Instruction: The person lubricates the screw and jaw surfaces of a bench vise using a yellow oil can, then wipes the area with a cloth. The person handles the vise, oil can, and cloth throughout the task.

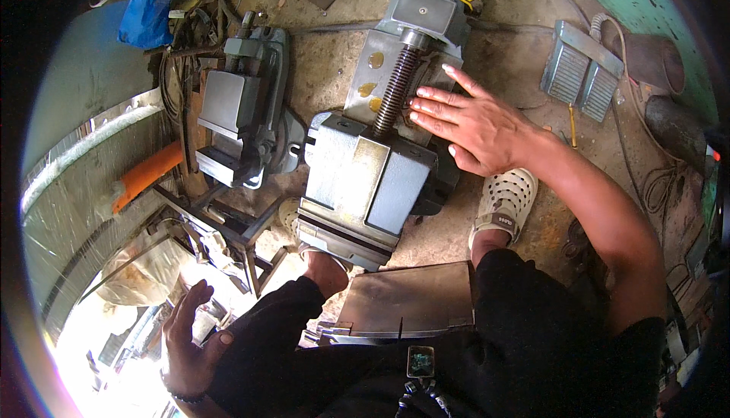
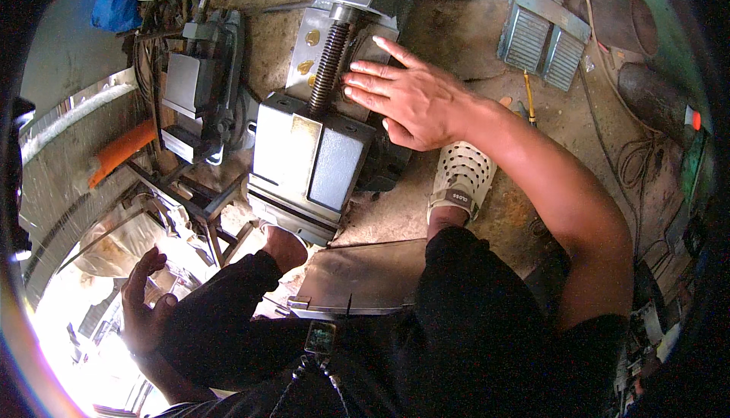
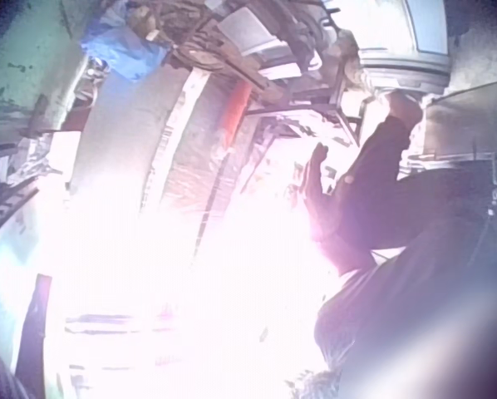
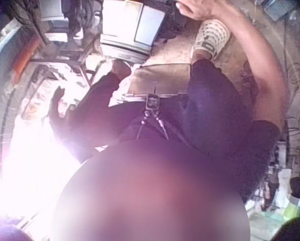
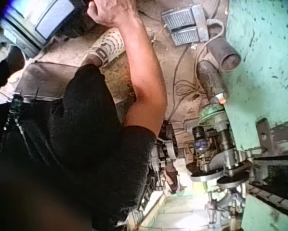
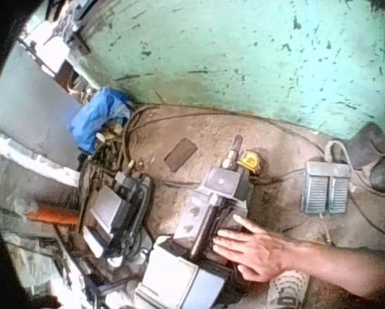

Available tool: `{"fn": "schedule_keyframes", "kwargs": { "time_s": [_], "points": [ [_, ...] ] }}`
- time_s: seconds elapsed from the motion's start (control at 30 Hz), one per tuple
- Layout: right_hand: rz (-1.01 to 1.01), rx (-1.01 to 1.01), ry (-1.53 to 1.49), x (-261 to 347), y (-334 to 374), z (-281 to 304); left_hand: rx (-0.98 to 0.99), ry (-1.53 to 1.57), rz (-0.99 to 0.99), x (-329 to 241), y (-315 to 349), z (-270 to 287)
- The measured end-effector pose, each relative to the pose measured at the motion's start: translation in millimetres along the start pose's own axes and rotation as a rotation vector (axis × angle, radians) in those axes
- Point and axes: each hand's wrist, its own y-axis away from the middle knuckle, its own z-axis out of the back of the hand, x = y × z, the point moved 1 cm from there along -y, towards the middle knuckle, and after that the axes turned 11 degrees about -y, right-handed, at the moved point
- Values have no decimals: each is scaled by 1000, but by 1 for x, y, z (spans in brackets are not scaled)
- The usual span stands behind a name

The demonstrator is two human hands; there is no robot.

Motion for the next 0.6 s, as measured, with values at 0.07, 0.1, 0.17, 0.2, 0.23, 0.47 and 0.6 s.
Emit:
{"fn": "schedule_keyframes", "kwargs": {
  "time_s": [0.07,0.1,0.17,0.2,0.23,0.47,0.6],
  "points": [
    [29,-60,-5,-1,-2,3,-12,5,-22,2,0,0],
    [-8,-10,2,-1,-5,2,-5,1,-20,3,0,0],
    [-36,33,24,1,-9,-1,-6,6,-12,5,0,0],
    [-11,23,22,2,-11,-2,-12,15,-6,5,1,0],
    [-3,36,14,3,-13,-4,-17,32,-10,4,1,-1],
    [158,99,-59,-2,-12,-3,8,-18,20,4,-1,0],
    [197,112,-54,-4,-5,2,19,-3,39,4,-1,0]
  ]
}}
